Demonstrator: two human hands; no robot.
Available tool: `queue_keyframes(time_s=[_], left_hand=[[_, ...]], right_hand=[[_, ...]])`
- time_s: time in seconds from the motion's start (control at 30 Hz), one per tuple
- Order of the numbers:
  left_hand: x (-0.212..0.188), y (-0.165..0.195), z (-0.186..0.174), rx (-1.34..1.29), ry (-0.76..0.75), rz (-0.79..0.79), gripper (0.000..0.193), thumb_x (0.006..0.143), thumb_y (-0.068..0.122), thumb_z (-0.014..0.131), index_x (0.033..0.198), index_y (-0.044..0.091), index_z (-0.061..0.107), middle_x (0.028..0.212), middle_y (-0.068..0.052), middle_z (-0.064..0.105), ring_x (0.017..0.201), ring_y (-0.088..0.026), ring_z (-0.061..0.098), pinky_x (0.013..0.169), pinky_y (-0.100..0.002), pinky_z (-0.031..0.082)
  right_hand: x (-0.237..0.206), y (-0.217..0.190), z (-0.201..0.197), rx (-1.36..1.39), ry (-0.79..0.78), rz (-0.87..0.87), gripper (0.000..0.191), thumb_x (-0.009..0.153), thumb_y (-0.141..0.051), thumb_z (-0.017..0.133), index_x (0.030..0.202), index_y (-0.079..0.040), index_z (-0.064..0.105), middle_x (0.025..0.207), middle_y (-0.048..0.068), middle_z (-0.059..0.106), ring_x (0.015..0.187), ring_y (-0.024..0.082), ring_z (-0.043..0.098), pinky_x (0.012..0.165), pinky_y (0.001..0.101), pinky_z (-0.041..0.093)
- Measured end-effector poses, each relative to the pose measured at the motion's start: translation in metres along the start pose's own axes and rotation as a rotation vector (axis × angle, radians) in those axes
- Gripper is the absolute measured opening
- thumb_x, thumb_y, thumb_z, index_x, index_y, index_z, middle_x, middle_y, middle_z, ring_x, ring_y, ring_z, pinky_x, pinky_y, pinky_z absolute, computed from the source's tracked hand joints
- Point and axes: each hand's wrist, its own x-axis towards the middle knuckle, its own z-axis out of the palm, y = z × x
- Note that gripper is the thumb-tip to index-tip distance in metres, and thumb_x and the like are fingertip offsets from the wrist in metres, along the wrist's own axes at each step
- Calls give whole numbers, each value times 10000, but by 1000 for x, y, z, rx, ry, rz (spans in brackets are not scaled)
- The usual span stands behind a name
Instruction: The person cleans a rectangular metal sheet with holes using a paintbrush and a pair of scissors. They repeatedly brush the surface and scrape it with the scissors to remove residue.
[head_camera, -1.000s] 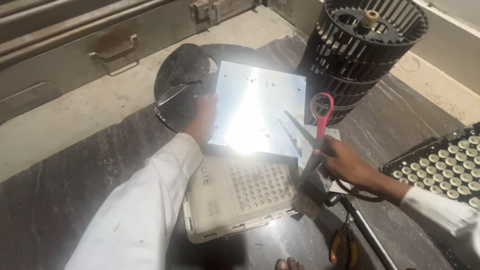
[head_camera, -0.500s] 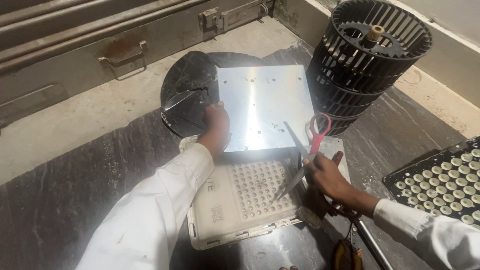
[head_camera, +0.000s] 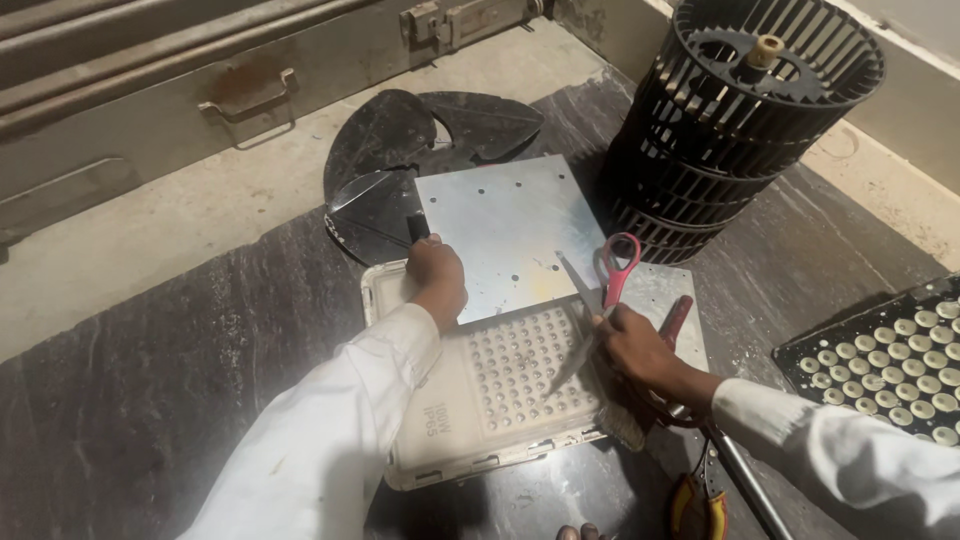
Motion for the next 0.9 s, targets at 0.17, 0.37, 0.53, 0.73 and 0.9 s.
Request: queue_keyframes(time_s=[0.17,0.37,0.53,0.73,0.9], left_hand=[[8,-12,20,-4,3,20,363,1039,310,484,1181,21,653,1157,-156,721,1011,-324,715,815,-422,539],[11,-38,25,-14,-18,-22,313,1037,237,502,1162,5,670,1160,-171,701,996,-321,689,746,-470,555],[10,-49,18,-101,-50,72,295,1026,190,472,1159,7,662,1131,-172,711,935,-321,709,712,-481,561],[16,-62,28,66,60,334,247,1015,127,507,1070,-29,691,1028,-235,737,951,-362,710,824,-440,534],[20,-67,29,57,104,469,211,959,59,518,1051,-37,681,1047,-240,721,990,-388,695,831,-447,530]], right_hand=[[-10,-6,15,284,-186,110,383,1044,-325,405,1033,5,599,858,98,641,720,207,583,638,381,523],[-15,2,19,294,-266,162,361,1057,-314,432,1049,20,570,780,117,553,615,235,485,576,422,439],[-16,4,6,78,-73,93,369,1058,-310,424,1063,20,589,872,158,652,744,266,623,646,408,511],[-28,-8,6,-53,-67,69,428,1026,-324,446,1052,56,643,888,175,710,787,262,692,676,403,531],[-31,-9,4,31,-117,169,475,1032,-377,445,1041,56,641,879,199,722,763,282,708,686,408,555]])
